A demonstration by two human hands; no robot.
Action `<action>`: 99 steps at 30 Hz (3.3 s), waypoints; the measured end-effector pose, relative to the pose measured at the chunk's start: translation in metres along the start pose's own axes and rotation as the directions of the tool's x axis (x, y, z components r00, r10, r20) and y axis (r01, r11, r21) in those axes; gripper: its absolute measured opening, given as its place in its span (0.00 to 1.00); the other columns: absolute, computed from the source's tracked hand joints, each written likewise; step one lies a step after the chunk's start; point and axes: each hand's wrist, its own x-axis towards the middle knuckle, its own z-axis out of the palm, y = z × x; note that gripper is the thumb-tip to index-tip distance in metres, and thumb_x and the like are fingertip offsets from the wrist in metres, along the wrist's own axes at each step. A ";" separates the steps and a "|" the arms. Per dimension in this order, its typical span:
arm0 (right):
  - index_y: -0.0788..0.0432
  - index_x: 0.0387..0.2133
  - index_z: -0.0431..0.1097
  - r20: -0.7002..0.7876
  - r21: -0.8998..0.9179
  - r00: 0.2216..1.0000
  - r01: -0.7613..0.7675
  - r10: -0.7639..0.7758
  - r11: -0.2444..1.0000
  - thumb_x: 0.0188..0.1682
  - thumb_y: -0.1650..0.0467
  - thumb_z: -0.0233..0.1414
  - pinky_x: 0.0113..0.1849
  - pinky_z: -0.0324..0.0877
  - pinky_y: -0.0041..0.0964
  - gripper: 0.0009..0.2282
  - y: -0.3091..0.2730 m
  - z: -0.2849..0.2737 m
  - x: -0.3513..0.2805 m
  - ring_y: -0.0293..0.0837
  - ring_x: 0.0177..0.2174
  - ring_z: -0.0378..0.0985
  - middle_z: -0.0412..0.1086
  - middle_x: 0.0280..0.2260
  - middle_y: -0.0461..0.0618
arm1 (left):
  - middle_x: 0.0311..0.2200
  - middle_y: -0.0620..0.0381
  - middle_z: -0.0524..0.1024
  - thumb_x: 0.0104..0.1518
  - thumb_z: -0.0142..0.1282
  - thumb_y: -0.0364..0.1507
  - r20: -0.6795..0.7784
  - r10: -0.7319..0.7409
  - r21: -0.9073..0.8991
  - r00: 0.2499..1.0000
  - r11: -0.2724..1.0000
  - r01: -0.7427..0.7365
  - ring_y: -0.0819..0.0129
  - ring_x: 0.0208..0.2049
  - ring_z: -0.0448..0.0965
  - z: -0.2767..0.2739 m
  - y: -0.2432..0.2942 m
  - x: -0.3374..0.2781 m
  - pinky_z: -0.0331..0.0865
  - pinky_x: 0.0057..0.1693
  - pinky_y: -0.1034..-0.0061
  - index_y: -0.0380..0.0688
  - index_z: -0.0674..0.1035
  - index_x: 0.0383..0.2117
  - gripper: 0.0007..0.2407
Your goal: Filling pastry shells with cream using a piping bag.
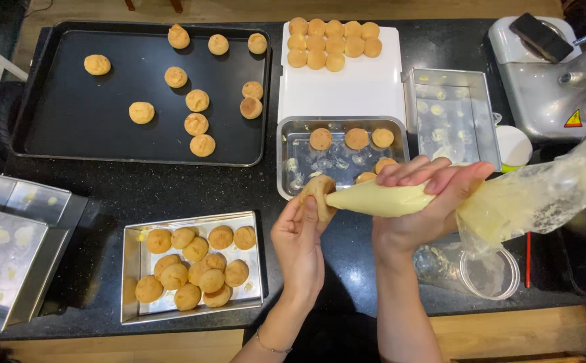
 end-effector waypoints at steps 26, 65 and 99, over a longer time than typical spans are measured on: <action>0.53 0.25 0.52 -0.121 -0.048 0.993 -0.005 -0.001 0.999 0.62 0.54 0.45 0.18 0.60 0.37 0.21 0.015 -0.005 0.016 0.41 0.13 0.56 0.53 0.18 0.45 | 0.52 0.44 0.79 0.65 0.53 0.32 0.057 -0.009 -0.057 0.998 0.998 0.012 0.63 0.52 0.81 -0.002 -0.009 0.012 0.76 0.58 0.66 0.28 0.72 0.57 0.20; 0.55 0.33 0.57 0.102 -0.165 0.995 0.006 0.011 0.986 0.62 0.53 0.44 0.20 0.61 0.31 0.19 0.035 -0.029 0.019 0.36 0.13 0.58 0.54 0.19 0.43 | 0.58 0.50 0.72 0.70 0.34 0.40 0.193 -0.234 -0.322 0.953 0.902 0.287 0.62 0.59 0.71 0.003 -0.029 0.047 0.65 0.64 0.64 0.41 0.70 0.59 0.20; 0.57 0.36 0.63 -0.537 -0.217 0.709 0.408 -0.458 0.887 0.65 0.63 0.52 0.33 0.66 0.28 0.12 -0.300 -0.398 0.159 0.36 0.30 0.64 0.62 0.29 0.44 | 0.47 0.54 0.76 0.65 0.50 0.43 0.386 -0.554 0.199 0.738 0.831 0.520 0.63 0.48 0.77 0.278 -0.443 0.111 0.75 0.54 0.62 0.44 0.74 0.51 0.18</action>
